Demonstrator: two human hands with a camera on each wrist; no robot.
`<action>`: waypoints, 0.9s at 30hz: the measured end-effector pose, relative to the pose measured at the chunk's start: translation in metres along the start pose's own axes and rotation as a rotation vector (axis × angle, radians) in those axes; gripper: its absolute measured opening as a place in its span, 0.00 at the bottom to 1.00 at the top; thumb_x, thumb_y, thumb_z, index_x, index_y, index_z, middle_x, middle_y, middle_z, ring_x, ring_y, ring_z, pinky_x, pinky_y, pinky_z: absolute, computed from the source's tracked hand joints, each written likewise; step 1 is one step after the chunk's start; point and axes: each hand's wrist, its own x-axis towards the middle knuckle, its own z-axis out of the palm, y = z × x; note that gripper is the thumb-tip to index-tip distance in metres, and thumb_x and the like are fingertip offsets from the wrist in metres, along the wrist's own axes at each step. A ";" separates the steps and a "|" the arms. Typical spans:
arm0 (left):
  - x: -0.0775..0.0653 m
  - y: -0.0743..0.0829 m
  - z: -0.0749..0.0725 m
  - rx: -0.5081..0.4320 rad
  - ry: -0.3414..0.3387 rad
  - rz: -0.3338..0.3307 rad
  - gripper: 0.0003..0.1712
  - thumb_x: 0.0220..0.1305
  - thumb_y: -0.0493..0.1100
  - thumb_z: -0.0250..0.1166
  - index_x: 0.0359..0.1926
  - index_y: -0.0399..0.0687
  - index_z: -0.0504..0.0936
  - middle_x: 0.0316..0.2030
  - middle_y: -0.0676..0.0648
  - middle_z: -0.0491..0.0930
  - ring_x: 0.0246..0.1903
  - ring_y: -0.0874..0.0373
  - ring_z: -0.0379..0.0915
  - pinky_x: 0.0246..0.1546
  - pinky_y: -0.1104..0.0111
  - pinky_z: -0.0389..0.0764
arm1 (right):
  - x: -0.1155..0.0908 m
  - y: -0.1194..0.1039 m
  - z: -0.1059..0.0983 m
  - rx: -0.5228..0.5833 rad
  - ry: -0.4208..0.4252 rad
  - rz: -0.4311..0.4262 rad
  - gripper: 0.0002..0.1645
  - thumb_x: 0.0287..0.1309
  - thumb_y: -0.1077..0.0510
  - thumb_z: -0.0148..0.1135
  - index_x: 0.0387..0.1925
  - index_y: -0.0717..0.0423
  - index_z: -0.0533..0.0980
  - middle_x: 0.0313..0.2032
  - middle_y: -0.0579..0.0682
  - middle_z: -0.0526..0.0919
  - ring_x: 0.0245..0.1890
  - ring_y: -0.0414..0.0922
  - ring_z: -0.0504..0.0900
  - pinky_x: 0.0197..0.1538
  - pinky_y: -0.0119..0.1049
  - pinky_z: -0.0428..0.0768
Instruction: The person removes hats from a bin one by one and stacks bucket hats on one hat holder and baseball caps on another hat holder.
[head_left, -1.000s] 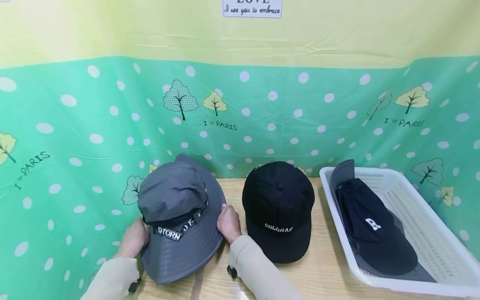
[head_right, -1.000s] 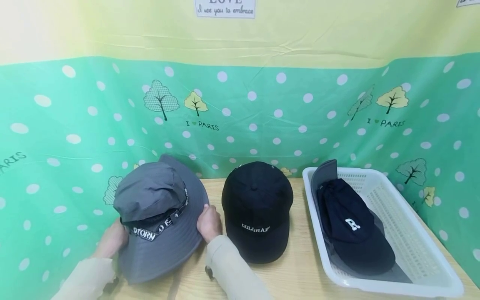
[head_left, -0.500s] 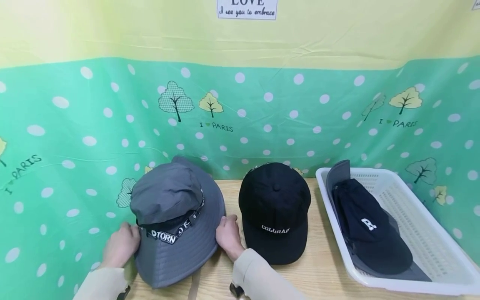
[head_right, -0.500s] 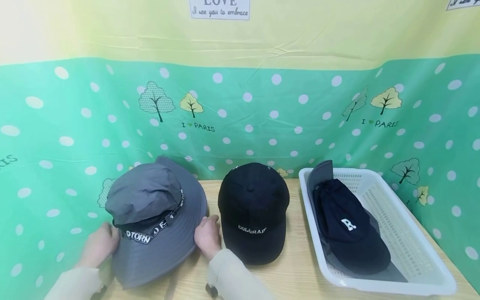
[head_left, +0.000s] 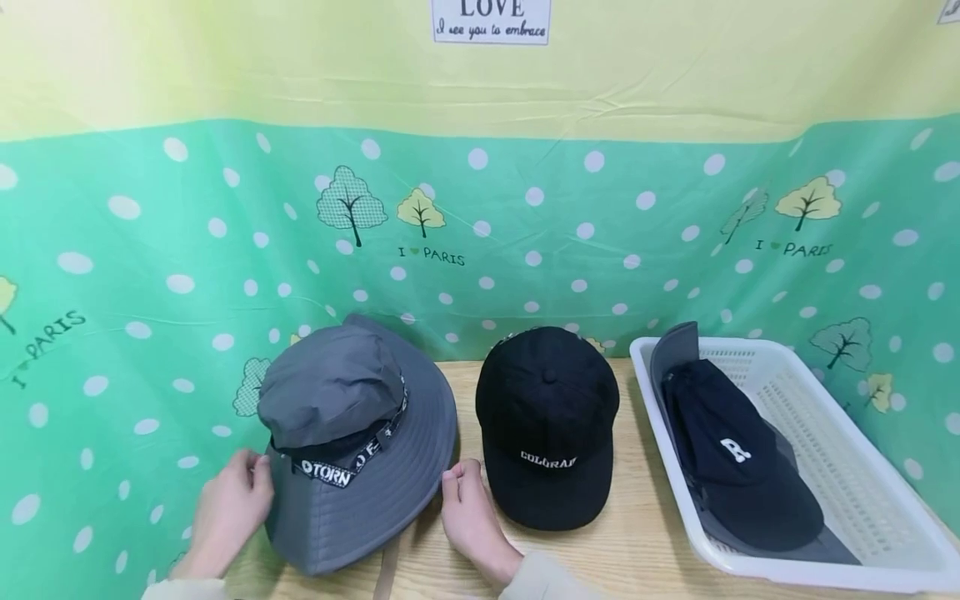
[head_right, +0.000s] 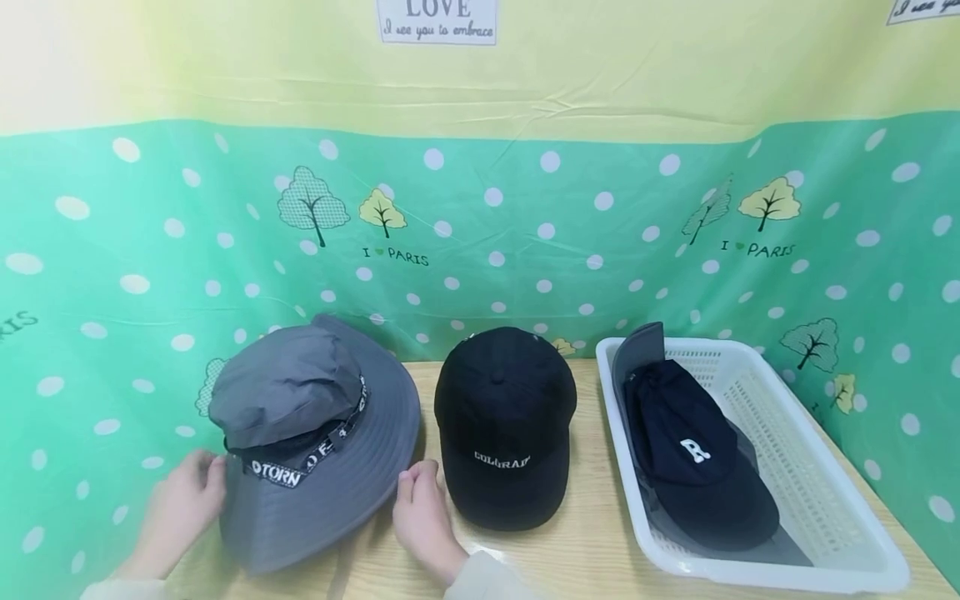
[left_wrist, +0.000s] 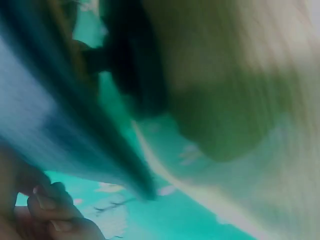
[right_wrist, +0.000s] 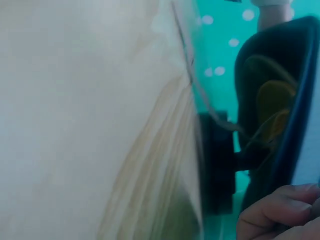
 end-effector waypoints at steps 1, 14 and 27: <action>-0.003 0.005 -0.003 -0.010 0.035 0.020 0.12 0.70 0.42 0.51 0.31 0.41 0.74 0.17 0.48 0.70 0.16 0.54 0.65 0.16 0.63 0.64 | -0.003 -0.001 -0.003 0.018 -0.024 -0.003 0.05 0.72 0.57 0.45 0.38 0.54 0.65 0.21 0.42 0.66 0.21 0.37 0.66 0.27 0.31 0.66; -0.045 0.079 -0.022 -0.046 0.228 0.424 0.13 0.51 0.41 0.68 0.22 0.59 0.72 0.14 0.66 0.61 0.14 0.71 0.55 0.13 0.71 0.57 | -0.021 -0.028 -0.050 0.036 -0.365 -0.214 0.10 0.65 0.54 0.56 0.27 0.51 0.74 0.13 0.37 0.62 0.13 0.30 0.61 0.19 0.25 0.61; -0.062 0.149 -0.017 -0.153 0.057 0.825 0.12 0.52 0.43 0.70 0.28 0.58 0.72 0.20 0.66 0.62 0.18 0.77 0.56 0.18 0.84 0.58 | -0.032 -0.052 -0.109 -0.167 -0.540 -0.413 0.09 0.68 0.53 0.53 0.30 0.45 0.75 0.16 0.32 0.62 0.16 0.27 0.61 0.21 0.21 0.65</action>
